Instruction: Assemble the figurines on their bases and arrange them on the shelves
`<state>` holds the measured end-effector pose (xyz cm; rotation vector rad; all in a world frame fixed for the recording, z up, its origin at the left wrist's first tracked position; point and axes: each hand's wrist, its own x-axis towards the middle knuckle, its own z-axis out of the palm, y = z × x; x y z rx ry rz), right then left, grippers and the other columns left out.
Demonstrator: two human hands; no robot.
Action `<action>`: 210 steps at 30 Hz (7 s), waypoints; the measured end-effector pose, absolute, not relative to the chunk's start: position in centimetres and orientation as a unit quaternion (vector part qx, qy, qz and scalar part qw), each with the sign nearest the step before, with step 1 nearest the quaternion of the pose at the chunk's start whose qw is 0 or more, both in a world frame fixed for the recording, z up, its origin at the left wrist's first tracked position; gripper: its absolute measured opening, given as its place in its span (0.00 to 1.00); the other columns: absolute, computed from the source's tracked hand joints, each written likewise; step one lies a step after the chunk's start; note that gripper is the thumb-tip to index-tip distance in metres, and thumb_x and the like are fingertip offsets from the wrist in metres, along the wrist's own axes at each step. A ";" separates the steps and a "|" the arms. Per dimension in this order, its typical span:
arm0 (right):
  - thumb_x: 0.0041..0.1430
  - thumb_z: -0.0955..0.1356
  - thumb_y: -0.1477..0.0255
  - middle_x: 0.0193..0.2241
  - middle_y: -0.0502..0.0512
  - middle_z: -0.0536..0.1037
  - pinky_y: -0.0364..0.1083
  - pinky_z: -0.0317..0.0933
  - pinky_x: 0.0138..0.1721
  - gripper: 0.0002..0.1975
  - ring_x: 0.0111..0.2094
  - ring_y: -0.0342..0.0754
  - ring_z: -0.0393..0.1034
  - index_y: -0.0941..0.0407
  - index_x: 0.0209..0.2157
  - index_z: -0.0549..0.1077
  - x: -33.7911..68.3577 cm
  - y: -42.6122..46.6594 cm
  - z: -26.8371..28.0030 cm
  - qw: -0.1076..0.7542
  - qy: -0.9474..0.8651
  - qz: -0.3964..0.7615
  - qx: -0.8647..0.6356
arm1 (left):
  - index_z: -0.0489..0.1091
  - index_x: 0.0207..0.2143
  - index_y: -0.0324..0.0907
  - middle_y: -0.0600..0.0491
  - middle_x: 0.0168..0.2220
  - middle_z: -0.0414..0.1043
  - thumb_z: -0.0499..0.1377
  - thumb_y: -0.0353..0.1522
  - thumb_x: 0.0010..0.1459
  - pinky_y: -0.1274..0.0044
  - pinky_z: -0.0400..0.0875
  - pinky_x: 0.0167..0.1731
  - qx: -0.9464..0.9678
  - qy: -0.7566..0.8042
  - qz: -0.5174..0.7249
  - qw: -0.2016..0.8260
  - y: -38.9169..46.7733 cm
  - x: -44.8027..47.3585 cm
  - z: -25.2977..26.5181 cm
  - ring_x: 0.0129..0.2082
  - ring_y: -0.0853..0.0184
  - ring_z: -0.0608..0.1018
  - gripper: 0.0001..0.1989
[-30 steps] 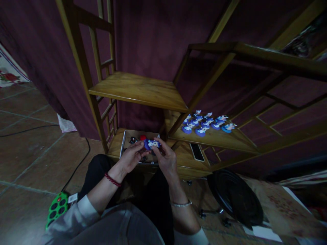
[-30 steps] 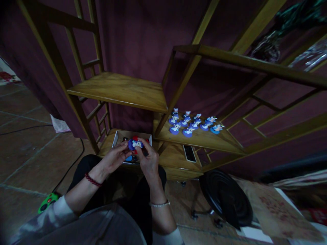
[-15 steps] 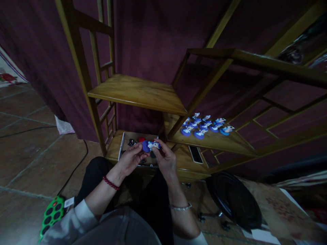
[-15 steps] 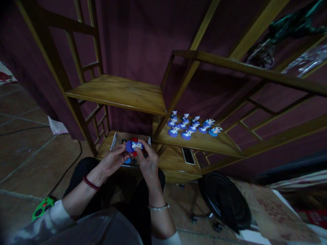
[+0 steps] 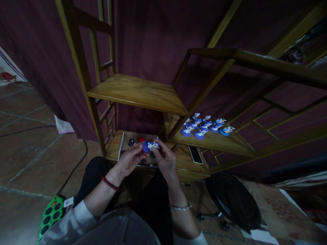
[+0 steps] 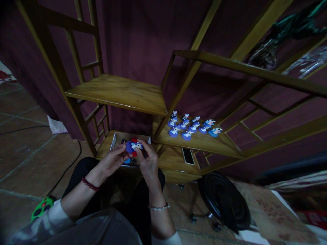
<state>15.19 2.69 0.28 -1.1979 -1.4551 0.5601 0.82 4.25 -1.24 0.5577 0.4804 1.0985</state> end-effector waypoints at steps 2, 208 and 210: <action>0.53 0.67 0.68 0.41 0.53 0.75 0.48 0.64 0.44 0.14 0.40 0.48 0.71 0.51 0.44 0.72 15.2 2.6 0.4 0.550 -0.621 0.240 -0.503 | 0.72 0.33 0.35 0.51 0.30 0.74 0.62 0.31 0.50 0.80 0.70 0.31 0.257 0.223 0.512 0.789 4.3 0.8 -1.3 0.28 0.71 0.75 0.08; 0.52 0.67 0.66 0.35 0.52 0.76 0.45 0.66 0.39 0.14 0.36 0.46 0.71 0.54 0.41 0.70 15.4 3.3 0.0 0.534 -0.620 0.252 -0.516 | 0.73 0.30 0.34 0.48 0.28 0.76 0.59 0.32 0.53 0.85 0.73 0.26 0.237 0.298 0.485 0.787 4.3 1.3 -0.3 0.25 0.72 0.77 0.09; 0.52 0.67 0.66 0.35 0.52 0.76 0.45 0.66 0.39 0.13 0.36 0.46 0.72 0.54 0.40 0.71 15.5 3.3 0.0 0.527 -0.629 0.244 -0.517 | 0.73 0.29 0.34 0.49 0.27 0.76 0.59 0.32 0.53 0.85 0.73 0.25 0.239 0.294 0.490 0.785 4.3 1.3 -0.4 0.25 0.71 0.78 0.09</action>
